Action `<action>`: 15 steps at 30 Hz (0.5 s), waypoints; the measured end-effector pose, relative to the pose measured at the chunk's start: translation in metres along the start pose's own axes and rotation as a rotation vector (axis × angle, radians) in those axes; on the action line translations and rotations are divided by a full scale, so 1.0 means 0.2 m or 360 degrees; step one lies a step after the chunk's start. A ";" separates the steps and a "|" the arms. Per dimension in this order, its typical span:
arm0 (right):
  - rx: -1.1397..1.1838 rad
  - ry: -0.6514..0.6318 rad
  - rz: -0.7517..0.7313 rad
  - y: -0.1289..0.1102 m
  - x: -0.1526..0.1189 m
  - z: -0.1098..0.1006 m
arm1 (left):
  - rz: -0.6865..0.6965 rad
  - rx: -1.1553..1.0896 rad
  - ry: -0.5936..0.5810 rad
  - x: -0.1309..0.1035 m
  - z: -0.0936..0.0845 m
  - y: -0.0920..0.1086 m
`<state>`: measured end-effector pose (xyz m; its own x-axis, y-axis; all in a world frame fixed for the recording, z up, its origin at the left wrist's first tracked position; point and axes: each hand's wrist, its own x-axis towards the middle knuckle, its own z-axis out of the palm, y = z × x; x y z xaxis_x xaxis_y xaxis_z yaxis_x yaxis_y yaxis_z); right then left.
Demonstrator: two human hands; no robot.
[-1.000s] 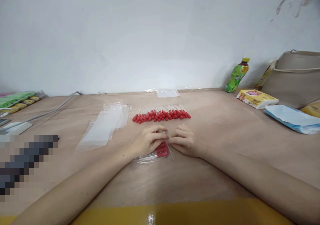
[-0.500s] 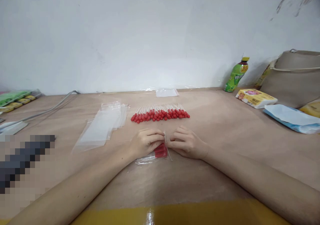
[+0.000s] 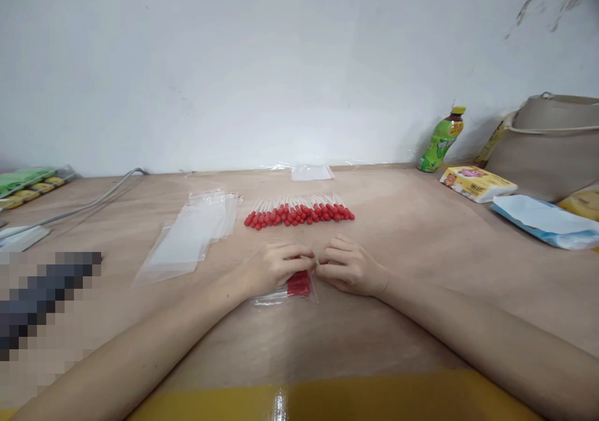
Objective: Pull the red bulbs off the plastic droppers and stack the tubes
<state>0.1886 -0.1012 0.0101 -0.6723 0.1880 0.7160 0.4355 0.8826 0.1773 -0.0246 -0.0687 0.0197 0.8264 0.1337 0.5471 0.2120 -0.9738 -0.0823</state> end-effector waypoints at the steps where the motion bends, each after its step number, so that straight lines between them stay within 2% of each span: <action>1: -0.0009 0.0004 -0.0001 0.00 0.00 0.00 | 0.0028 0.0043 -0.0025 0.00 -0.01 0.00; 8: -0.0028 -0.0026 0.0032 0.00 0.00 0.00 | 0.0360 0.0479 -0.0242 0.02 -0.06 0.02; 15: -0.0040 -0.0059 -0.0062 -0.01 0.02 -0.01 | 0.0317 0.0462 -0.0240 0.00 -0.05 0.01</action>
<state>0.1861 -0.1032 0.0136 -0.7104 0.1700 0.6830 0.4232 0.8785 0.2215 -0.0285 -0.0722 0.0279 0.9292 -0.0062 0.3695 0.1607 -0.8937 -0.4190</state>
